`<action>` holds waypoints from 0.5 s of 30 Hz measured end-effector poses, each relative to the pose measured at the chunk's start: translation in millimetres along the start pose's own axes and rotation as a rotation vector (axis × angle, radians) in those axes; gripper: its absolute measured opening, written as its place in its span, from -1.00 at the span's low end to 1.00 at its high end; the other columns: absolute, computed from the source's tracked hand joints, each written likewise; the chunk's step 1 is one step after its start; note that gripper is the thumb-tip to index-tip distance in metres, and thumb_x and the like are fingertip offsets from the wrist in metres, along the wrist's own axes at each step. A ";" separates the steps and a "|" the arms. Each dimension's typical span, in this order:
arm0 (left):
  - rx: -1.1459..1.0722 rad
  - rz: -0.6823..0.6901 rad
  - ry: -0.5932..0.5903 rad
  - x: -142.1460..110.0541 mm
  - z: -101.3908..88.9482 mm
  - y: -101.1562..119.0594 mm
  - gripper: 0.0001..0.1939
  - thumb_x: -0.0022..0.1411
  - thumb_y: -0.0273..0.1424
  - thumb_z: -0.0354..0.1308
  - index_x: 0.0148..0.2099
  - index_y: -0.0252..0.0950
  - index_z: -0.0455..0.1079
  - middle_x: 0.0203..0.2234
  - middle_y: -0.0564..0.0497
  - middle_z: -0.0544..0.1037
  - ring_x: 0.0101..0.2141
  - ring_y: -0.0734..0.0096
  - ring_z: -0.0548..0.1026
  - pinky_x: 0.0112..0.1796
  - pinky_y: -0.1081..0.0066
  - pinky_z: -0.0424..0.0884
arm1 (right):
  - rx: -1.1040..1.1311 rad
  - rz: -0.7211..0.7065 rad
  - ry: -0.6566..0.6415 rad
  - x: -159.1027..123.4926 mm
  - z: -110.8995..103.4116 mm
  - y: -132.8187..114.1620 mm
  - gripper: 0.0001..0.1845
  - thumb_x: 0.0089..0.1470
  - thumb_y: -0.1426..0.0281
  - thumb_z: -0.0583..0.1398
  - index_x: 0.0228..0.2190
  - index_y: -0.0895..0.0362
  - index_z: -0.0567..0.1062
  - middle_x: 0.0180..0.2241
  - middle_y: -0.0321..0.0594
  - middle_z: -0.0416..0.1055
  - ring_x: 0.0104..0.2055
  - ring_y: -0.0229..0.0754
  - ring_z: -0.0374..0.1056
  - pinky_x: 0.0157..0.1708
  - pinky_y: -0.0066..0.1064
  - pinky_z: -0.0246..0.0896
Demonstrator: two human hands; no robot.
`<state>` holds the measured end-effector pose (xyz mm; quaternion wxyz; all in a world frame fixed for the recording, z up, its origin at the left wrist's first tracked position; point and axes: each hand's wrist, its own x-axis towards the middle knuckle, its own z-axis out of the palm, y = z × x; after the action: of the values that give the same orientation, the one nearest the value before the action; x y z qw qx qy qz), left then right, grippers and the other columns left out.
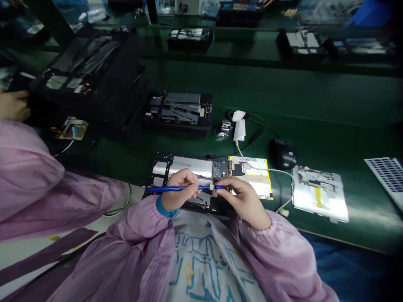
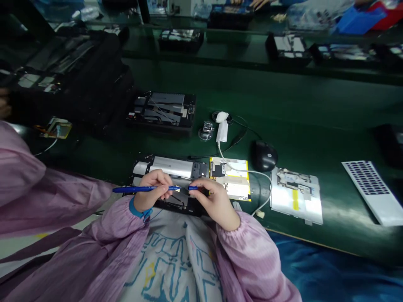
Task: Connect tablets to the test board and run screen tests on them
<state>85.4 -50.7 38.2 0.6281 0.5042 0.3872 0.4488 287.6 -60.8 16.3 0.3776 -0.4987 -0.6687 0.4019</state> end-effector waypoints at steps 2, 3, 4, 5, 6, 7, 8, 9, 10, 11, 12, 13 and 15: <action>0.015 -0.005 -0.029 -0.4 -1.1 0.2 -0.75 0.13 -0.29 0.17 -0.45 -0.29 0.19 -0.55 0.06 0.42 -0.63 0.61 0.35 -0.60 0.54 0.29 | 0.019 -0.010 -0.010 -0.4 3.6 -4.1 -0.68 0.09 0.09 0.19 -0.39 0.09 0.52 -0.40 -0.16 0.52 -0.36 -0.14 0.43 -0.35 -0.34 0.35; 0.028 -0.006 -0.051 -0.7 -1.4 -0.6 -0.75 0.13 -0.30 0.18 -0.44 -0.30 0.20 -0.55 0.06 0.42 -0.62 0.60 0.36 -0.59 0.55 0.29 | 0.024 -0.023 -0.018 0.1 5.4 -7.1 -0.69 0.09 0.10 0.20 -0.40 0.09 0.53 -0.40 -0.17 0.52 -0.35 -0.14 0.44 -0.34 -0.34 0.34; 0.043 -0.001 -0.074 -1.2 -1.5 -1.6 -0.77 0.13 -0.32 0.17 -0.44 -0.30 0.20 -0.54 0.05 0.42 -0.60 0.60 0.38 -0.58 0.55 0.30 | 0.025 -0.038 -0.030 0.7 7.3 -10.5 -0.70 0.10 0.12 0.20 -0.40 0.09 0.53 -0.40 -0.17 0.52 -0.35 -0.14 0.44 -0.33 -0.34 0.34; 0.064 0.010 -0.097 -1.8 -1.5 -2.6 -0.79 0.13 -0.34 0.16 -0.44 -0.31 0.21 -0.54 0.04 0.43 -0.59 0.59 0.39 -0.56 0.55 0.31 | 0.025 -0.054 -0.046 1.2 9.4 -14.2 -0.71 0.11 0.14 0.19 -0.40 0.10 0.53 -0.41 -0.17 0.52 -0.36 -0.15 0.43 -0.33 -0.35 0.33; 0.092 0.026 -0.115 -2.5 -1.5 -3.2 -0.81 0.13 -0.37 0.15 -0.44 -0.31 0.23 -0.53 0.02 0.44 -0.57 0.58 0.40 -0.55 0.55 0.32 | 0.024 -0.067 -0.068 1.3 11.6 -17.9 -0.72 0.13 0.16 0.18 -0.40 0.10 0.53 -0.43 -0.19 0.51 -0.38 -0.17 0.43 -0.34 -0.37 0.33; 0.130 0.047 -0.127 -3.4 -1.7 -3.2 -0.83 0.13 -0.39 0.15 -0.44 -0.32 0.24 -0.52 0.01 0.46 -0.56 0.56 0.41 -0.53 0.54 0.32 | 0.022 -0.075 -0.096 1.1 13.8 -21.4 -0.72 0.16 0.18 0.15 -0.41 0.11 0.52 -0.47 -0.21 0.49 -0.42 -0.19 0.41 -0.38 -0.40 0.31; 0.179 0.072 -0.140 -4.4 -2.2 -2.5 -0.85 0.12 -0.41 0.15 -0.45 -0.32 0.25 -0.52 0.00 0.47 -0.54 0.55 0.42 -0.51 0.53 0.33 | 0.021 -0.078 -0.129 0.5 15.6 -24.3 -0.70 0.19 0.20 0.12 -0.43 0.11 0.51 -0.52 -0.23 0.46 -0.48 -0.22 0.38 -0.43 -0.42 0.28; 0.235 0.100 -0.158 -5.5 -3.2 -0.8 -0.86 0.10 -0.43 0.16 -0.45 -0.32 0.27 -0.51 -0.01 0.48 -0.53 0.53 0.44 -0.49 0.52 0.34 | 0.020 -0.078 -0.166 -0.5 16.9 -26.3 -0.67 0.22 0.20 0.08 -0.46 0.11 0.49 -0.57 -0.26 0.42 -0.53 -0.24 0.34 -0.48 -0.44 0.25; 0.292 0.125 -0.187 -6.6 -5.1 1.8 -0.87 0.09 -0.43 0.17 -0.45 -0.33 0.29 -0.50 -0.02 0.50 -0.51 0.51 0.45 -0.46 0.50 0.35 | 0.013 -0.078 -0.194 -1.8 17.4 -27.3 -0.63 0.23 0.20 0.05 -0.49 0.11 0.46 -0.60 -0.27 0.38 -0.56 -0.26 0.31 -0.51 -0.45 0.23; 0.345 0.147 -0.222 -7.8 -8.3 5.2 -0.89 0.08 -0.43 0.18 -0.45 -0.33 0.32 -0.49 -0.04 0.52 -0.48 0.48 0.47 -0.44 0.49 0.37 | -0.007 -0.080 -0.206 -3.2 16.9 -26.9 -0.62 0.25 0.19 0.02 -0.49 0.11 0.44 -0.59 -0.26 0.37 -0.55 -0.25 0.31 -0.51 -0.45 0.23; 0.384 0.166 -0.255 -9.1 -13.1 9.5 -0.89 0.07 -0.42 0.20 -0.44 -0.33 0.35 -0.47 -0.05 0.53 -0.45 0.45 0.49 -0.40 0.47 0.38 | -0.048 -0.084 -0.194 -4.8 15.4 -25.2 -0.62 0.25 0.17 0.00 -0.46 0.11 0.43 -0.54 -0.23 0.40 -0.50 -0.22 0.34 -0.47 -0.43 0.26; 0.399 0.176 -0.269 -10.4 -19.8 14.3 -0.89 0.08 -0.40 0.20 -0.42 -0.33 0.37 -0.46 -0.06 0.55 -0.42 0.42 0.51 -0.38 0.46 0.40 | -0.117 -0.089 -0.150 -6.5 13.3 -22.0 -0.62 0.24 0.14 0.00 -0.41 0.12 0.43 -0.46 -0.17 0.43 -0.41 -0.17 0.37 -0.39 -0.37 0.30; 0.369 0.173 -0.190 -12.6 -39.1 23.9 -0.86 0.13 -0.33 0.19 -0.36 -0.33 0.41 -0.43 -0.09 0.58 -0.37 0.35 0.55 -0.31 0.40 0.43 | -0.343 -0.078 0.001 -10.6 8.4 -12.0 -0.54 0.20 0.03 -0.01 -0.26 0.15 0.43 -0.26 -0.02 0.44 -0.18 0.00 0.37 -0.17 -0.15 0.30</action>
<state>40.9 -49.4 54.6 0.5180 0.6820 0.3572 0.3728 278.0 -74.6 22.9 0.3029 -0.5296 -0.7460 0.2668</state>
